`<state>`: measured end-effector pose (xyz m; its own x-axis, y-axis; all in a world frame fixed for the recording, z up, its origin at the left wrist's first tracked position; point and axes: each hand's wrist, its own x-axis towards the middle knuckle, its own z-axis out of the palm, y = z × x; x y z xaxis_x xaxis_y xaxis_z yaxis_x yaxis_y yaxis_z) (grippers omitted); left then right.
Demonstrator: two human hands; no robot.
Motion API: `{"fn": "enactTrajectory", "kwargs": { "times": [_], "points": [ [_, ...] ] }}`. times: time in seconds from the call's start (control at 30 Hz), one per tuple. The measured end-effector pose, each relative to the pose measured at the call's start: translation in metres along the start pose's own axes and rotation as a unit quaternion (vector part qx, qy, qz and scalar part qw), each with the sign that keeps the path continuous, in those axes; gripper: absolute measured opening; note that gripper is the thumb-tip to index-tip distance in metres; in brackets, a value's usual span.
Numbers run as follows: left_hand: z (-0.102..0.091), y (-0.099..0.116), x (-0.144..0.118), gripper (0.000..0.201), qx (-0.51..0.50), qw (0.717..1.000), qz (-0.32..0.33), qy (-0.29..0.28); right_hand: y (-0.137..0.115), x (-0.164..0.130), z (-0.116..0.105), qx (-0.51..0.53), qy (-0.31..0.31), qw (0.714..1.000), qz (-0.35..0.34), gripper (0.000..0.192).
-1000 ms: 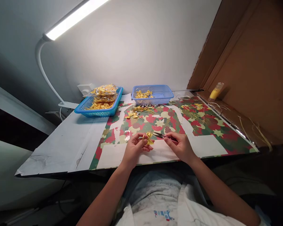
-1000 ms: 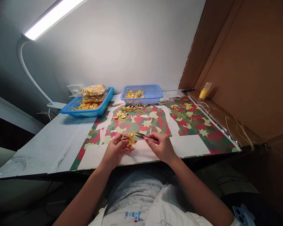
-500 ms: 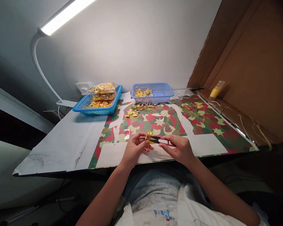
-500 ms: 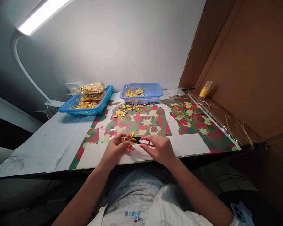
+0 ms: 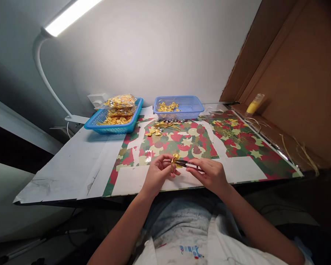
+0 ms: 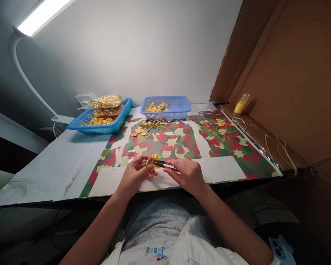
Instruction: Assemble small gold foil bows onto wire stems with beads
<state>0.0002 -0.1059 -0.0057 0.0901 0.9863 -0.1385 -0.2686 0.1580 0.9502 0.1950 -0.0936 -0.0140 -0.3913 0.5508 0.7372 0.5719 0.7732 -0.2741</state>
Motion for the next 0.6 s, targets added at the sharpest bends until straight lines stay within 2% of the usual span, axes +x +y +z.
{"fn": "enactTrajectory", "kwargs": {
  "times": [0.6],
  "points": [
    [0.0004, -0.0009, -0.0003, 0.037, 0.028, 1.0, 0.009, 0.009, 0.0008, -0.0028, 0.0008, -0.015, -0.026, 0.999, 0.025, 0.017]
  ]
}}
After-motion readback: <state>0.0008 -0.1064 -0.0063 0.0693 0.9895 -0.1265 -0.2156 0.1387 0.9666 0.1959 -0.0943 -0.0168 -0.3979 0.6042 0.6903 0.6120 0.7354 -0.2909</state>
